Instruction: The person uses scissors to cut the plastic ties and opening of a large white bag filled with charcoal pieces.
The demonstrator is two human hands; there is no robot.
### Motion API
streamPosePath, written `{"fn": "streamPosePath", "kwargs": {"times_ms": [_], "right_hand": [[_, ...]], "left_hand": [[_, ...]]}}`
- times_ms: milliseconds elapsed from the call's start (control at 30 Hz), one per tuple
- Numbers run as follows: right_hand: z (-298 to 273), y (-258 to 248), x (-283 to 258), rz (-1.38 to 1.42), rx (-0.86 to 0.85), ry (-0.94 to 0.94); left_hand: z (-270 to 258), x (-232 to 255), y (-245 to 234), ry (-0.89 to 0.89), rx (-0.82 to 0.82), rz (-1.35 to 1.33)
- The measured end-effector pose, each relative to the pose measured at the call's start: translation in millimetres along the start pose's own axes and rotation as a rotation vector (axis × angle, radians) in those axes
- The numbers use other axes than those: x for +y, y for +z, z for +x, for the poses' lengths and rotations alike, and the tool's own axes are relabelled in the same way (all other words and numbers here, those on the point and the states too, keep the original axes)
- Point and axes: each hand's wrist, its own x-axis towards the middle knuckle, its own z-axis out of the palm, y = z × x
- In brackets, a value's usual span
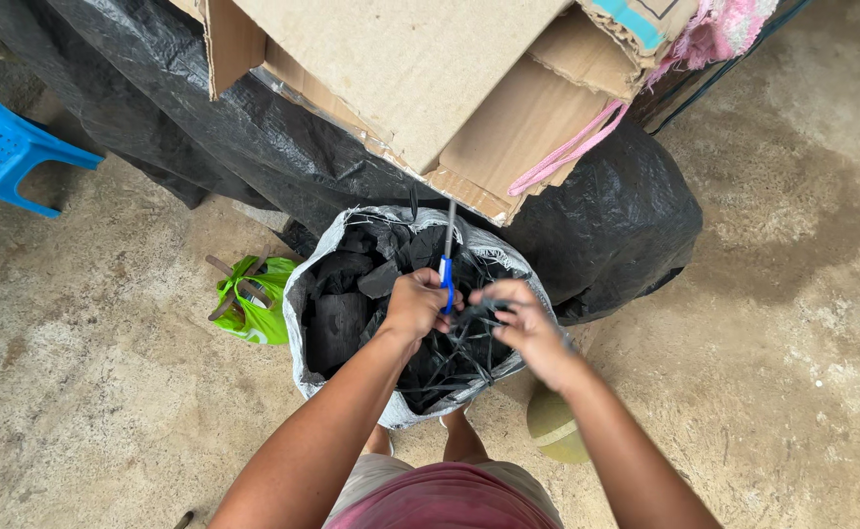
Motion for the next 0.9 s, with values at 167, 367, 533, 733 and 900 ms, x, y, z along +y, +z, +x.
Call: {"fn": "streamPosePath", "kwargs": {"times_ms": [167,367,533,733,900], "right_hand": [[49,-23,8,-0.023,0.244,0.100],[111,1,42,-0.603,0.284,0.028],[133,22,72,-0.162,0.272,0.222],[129,-3,92,0.183,0.252,0.212],[107,-5,82,0.179,0.204,0.163]], "left_hand": [[-10,8,-7,0.037,0.040,-0.046],[-10,9,-6,0.075,0.035,-0.036],[-13,0,-3,0.143,0.059,0.003],[-35,19,-3,0.096,0.065,0.139],[-63,50,-6,0.110,0.140,0.393]]}}
